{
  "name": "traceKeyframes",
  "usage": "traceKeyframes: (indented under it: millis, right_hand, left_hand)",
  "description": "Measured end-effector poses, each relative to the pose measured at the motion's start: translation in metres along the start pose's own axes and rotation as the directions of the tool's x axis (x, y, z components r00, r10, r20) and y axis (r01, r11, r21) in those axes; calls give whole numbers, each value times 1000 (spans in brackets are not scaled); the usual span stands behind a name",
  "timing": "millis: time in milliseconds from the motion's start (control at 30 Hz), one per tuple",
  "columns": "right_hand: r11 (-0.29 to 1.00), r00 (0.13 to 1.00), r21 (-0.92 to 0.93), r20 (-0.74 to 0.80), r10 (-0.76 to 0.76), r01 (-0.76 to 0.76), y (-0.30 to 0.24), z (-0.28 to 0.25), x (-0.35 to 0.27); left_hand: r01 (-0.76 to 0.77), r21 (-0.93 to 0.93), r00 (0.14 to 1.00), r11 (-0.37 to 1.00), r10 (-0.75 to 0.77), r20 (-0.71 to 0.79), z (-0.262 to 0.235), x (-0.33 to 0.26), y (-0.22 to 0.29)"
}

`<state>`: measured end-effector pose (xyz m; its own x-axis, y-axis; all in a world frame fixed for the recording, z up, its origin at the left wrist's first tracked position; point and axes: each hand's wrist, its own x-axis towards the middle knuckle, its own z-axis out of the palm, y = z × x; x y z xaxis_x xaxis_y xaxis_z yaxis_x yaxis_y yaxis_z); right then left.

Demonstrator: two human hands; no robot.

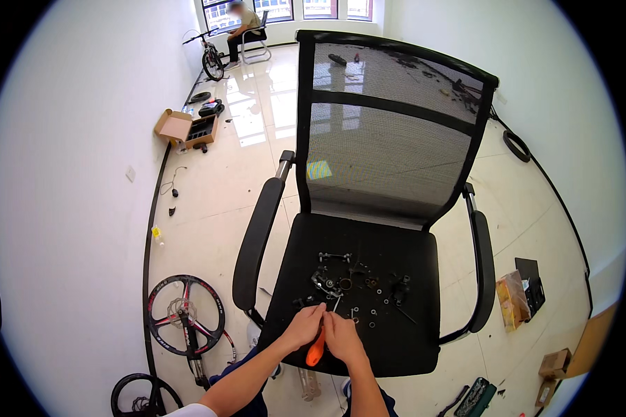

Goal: The person assembles small mechanical parts on a black office chair using an orange-handled screwdriver. They pick up components, align them, and tighten screws to join the pieces together.

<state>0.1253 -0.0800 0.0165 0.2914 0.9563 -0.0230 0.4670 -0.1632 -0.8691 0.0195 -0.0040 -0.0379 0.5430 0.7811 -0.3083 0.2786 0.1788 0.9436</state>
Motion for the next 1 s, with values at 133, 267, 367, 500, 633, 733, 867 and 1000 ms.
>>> traceKeyframes:
  millis: [133,267,367,500,633,733,867,1000]
  right_hand:
    - [992,1000,-122,24,-17,20,3,-2,-3]
    - [994,999,-102,-8,-48,47,0,1,-2]
    - [994,997,-83,-8,-70,70,1,2,-1]
    - [996,1000,-88,26,-2,5,-9,0,-2]
    - [940,961,-212,134,-243,267,9,-2,-7]
    - [949,962,-166,90,-258,270,9,1,-10]
    - [993,993,-28,-13,-118,117,4,-2,-8]
    - [995,986,58,-148,-73,82,12,-5,-2]
  left_hand:
    - [173,-85,973,981,-157,169,-10,-5,22]
    - [309,-85,912,947,-270,310,-25,-16,51]
    - [348,-21,887,937,-322,330,-30,-15,54]
    - [400,-80,833,913,-325,447,-38,-15,51]
    - [502,-47,706,864,-378,599,-51,-17,43]
    - [441,-43,743,896,-338,578,-50,-19,43]
    - [383,-163,798,909,-237,554,-49,-20,48]
    - [283,-192,856,940,-157,493,-42,-15,45]
